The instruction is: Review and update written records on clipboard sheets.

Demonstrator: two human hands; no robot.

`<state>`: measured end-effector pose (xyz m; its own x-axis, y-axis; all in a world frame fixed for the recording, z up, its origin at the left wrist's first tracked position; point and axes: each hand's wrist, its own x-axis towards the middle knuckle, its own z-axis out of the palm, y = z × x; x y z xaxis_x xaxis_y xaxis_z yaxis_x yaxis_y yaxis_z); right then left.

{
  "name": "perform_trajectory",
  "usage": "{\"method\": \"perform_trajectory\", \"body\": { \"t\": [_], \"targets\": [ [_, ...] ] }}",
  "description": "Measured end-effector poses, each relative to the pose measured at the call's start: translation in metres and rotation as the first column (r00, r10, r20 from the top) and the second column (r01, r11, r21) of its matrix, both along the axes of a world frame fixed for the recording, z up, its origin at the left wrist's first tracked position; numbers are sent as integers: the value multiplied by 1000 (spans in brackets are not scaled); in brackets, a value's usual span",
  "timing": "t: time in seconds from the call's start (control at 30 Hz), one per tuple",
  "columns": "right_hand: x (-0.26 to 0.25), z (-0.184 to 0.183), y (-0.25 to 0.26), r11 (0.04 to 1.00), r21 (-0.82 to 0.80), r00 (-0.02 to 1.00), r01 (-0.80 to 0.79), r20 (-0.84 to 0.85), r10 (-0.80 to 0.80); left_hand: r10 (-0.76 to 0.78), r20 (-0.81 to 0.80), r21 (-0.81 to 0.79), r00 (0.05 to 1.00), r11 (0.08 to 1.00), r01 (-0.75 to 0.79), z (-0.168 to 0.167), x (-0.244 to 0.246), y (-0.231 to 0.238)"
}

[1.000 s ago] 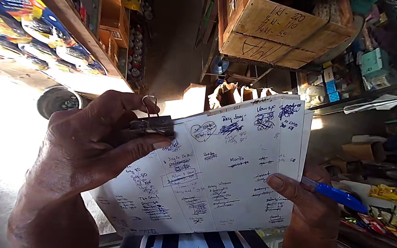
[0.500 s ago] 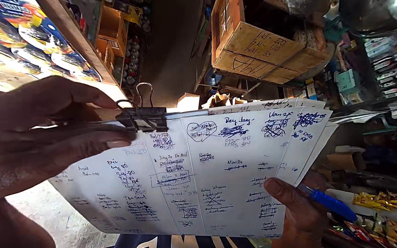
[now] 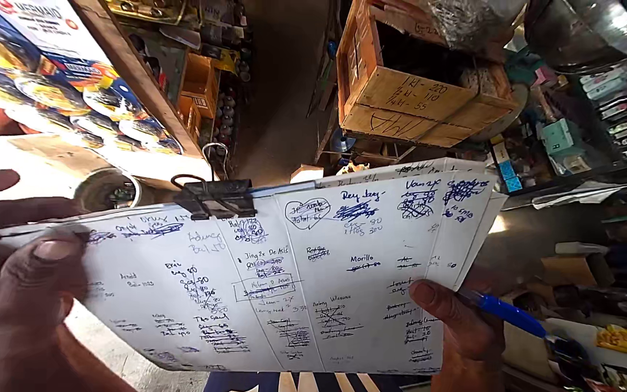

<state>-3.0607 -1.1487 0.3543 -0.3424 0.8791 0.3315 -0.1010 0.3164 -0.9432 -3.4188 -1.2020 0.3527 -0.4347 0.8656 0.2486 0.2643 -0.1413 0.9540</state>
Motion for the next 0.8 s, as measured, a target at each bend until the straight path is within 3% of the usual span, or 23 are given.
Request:
{"method": "perform_trajectory", "body": {
  "t": [0.1, 0.17, 0.3, 0.5, 0.8],
  "targets": [
    [-3, -1, 2, 1000, 6, 1000, -13, -14, 14, -55, 31, 239, 998, 970, 46, -52, -43, -5],
    [-5, -1, 3, 1000, 10, 1000, -10, -19, 10, -33, 59, 278, 998, 960, 16, -56, -51, -1],
    [-8, -2, 4, 1000, 15, 999, -6, -38, 7, 9, 93, 276, 996, 961, -34, -49, -34, -7],
    [-11, -5, 7, 1000, 24, 998, 8, -66, -6, 29, 107, 197, 994, 979, -50, -68, -14, -30],
    [-17, -7, 12, 1000, 24, 996, 13, -84, -11, 4, 108, 266, 994, 964, -32, -85, -2, -48]
  ]
}}
